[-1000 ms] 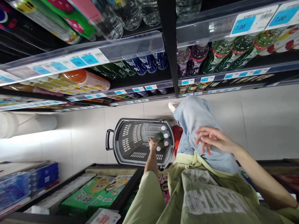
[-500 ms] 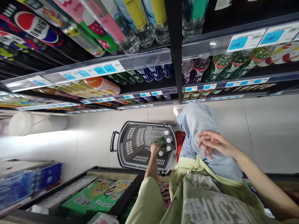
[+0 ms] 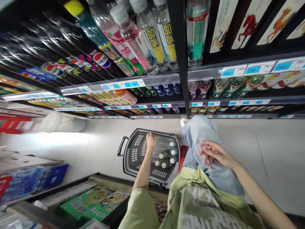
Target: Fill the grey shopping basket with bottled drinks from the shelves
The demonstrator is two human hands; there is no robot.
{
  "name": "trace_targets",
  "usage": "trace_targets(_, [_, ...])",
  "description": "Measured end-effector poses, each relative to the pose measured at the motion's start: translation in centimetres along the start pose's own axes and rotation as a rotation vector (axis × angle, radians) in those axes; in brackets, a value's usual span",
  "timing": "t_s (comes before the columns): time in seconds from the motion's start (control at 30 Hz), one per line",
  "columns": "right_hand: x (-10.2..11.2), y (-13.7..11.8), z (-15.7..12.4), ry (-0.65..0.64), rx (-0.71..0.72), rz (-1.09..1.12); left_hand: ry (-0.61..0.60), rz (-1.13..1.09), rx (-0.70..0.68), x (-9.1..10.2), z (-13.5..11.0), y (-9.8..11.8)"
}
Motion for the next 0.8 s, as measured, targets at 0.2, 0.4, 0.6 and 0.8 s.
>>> trace_targets(0.2, [0.6, 0.5, -0.1, 0.016, 0.055, 0.019, 0.27, -0.087, -0.36, 10.8, 5.3, 10.4])
trace_targets(0.4, [1.3, 1.4, 0.2, 0.069, 0.116, 0.037, 0.394, 0.079, -0.749, 18.2, 7.0, 24.9])
trace_targets(0.6, [1.4, 1.4, 0.4, 0.081, 0.142, 0.029, 0.304, 0.264, -0.612, 20.6, 9.4, 33.6])
trace_targets(0.8, [2.3, 2.0, 0.3, 0.077, 0.158, 0.045, 0.318, 0.259, -0.607, 19.8, 9.9, 33.2])
Point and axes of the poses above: each hand's wrist, its own z-axis towards the middle knuckle, its own x-axis out of the back of the hand, y = z × x, the point moved 4 cm from there along z, towards the middle knuckle
